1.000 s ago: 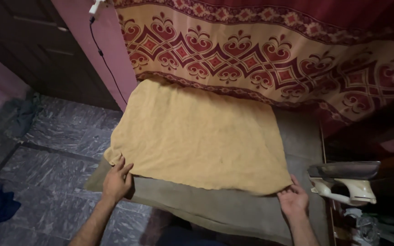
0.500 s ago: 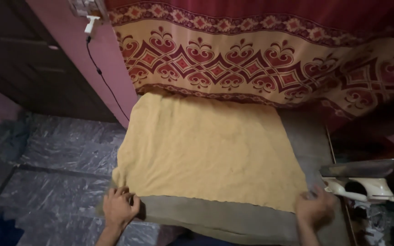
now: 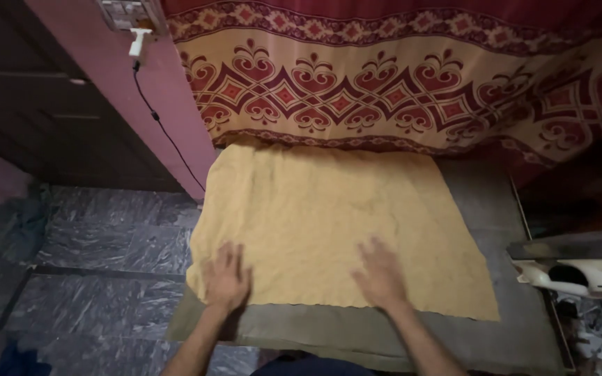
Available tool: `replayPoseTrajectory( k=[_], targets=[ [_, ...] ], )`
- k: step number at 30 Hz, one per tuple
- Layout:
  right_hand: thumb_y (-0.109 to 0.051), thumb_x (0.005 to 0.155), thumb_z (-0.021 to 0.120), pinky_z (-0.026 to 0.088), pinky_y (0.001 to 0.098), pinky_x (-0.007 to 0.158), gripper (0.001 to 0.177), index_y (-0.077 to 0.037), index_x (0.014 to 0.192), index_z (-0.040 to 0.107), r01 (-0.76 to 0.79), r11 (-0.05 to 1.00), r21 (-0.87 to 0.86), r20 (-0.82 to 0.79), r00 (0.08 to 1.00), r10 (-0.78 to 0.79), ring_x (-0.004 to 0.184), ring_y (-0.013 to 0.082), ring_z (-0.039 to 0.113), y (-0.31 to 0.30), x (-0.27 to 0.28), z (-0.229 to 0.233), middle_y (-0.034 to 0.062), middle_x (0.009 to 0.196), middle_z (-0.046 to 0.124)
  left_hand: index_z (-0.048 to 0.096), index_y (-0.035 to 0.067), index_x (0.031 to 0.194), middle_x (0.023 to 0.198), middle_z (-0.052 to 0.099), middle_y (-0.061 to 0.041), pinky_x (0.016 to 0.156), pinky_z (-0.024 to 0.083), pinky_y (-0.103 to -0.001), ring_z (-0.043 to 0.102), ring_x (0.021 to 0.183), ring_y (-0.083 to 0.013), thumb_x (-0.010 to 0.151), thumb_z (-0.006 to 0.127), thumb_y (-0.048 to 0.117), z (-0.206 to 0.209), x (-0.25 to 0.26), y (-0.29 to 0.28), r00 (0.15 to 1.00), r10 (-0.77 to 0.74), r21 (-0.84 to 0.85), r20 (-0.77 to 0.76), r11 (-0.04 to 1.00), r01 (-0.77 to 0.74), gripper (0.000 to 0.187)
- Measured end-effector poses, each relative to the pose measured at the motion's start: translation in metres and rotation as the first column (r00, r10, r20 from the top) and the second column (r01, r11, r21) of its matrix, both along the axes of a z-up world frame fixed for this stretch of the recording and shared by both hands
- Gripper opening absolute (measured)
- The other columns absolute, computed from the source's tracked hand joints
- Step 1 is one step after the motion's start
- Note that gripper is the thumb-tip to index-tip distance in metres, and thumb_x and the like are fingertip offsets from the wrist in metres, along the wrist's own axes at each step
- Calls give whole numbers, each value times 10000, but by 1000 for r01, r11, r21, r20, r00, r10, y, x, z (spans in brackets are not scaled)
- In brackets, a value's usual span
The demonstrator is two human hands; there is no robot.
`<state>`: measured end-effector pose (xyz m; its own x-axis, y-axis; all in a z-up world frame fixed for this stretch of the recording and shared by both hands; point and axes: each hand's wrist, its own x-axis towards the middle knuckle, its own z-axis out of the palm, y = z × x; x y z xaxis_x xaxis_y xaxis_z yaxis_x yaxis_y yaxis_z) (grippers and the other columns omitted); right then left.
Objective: The person is ironing a yellow cloth on an ironing surface in a bedroom.
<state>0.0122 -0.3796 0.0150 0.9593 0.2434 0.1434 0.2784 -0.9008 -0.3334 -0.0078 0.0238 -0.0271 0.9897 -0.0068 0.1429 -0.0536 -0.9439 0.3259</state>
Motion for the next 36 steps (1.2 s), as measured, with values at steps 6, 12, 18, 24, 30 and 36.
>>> replayPoseTrajectory(
  k=[6, 12, 18, 24, 30, 36],
  targets=[
    [-530, 890, 600, 218, 589, 1148, 760, -131, 1520, 450, 376, 914, -152, 98, 926, -365, 1502, 381, 258, -112, -5, -25, 230, 1617, 303, 270, 209, 1620, 1659, 186, -166, 1118, 116, -729, 140, 1526, -383, 896, 507, 607, 25, -21, 22, 842, 508, 148, -182, 861, -487, 859],
    [-531, 913, 582, 257, 565, 1169, 734, -135, 1520, 466, 391, 906, -163, 143, 918, -370, 1530, 378, 259, -133, -13, -28, 234, 1633, 300, 321, -8, 1537, 1624, 273, -256, 1151, 167, -721, 203, 1525, -437, 854, 592, 477, 13, -5, -70, 945, 322, 10, 51, 946, -323, 881],
    [-506, 899, 600, 283, 550, 1134, 663, -196, 1479, 514, 357, 924, -141, 39, 934, -355, 1477, 330, 311, -146, -12, -2, 179, 1597, 350, 363, 31, 1516, 1616, 315, -228, 1198, 187, -605, 253, 1514, -422, 914, 581, 402, 39, 13, -217, 996, -54, -151, 67, 986, 64, 739],
    [-372, 884, 669, 354, 543, 1089, 519, -144, 1349, 633, 279, 960, -6, 157, 949, -275, 1398, 321, 445, -194, -17, 3, 143, 1492, 501, 387, 53, 1528, 1631, 317, -177, 1205, 139, -584, 255, 1519, -358, 970, 535, 367, 35, 3, -273, 991, -129, -89, 33, 987, 132, 657],
    [-136, 847, 689, 422, 542, 1100, 396, -87, 1239, 699, 267, 958, 105, 429, 857, -286, 1345, 326, 544, -241, -33, 28, 109, 1369, 609, 428, 87, 1520, 1630, 351, -138, 1223, 161, -557, 287, 1521, -312, 976, 523, 370, 38, -6, -279, 992, -75, -63, 105, 995, 81, 621],
    [-197, 973, 789, 354, 599, 1152, 549, -13, 1422, 530, 507, 854, 117, 732, 537, -419, 1420, 439, 393, -293, -53, 74, 264, 1558, 375, 425, 93, 1523, 1637, 340, -137, 1218, 153, -557, 270, 1528, -307, 980, 518, 356, 35, -9, -282, 996, -35, -51, 82, 998, 40, 611]
  ],
)
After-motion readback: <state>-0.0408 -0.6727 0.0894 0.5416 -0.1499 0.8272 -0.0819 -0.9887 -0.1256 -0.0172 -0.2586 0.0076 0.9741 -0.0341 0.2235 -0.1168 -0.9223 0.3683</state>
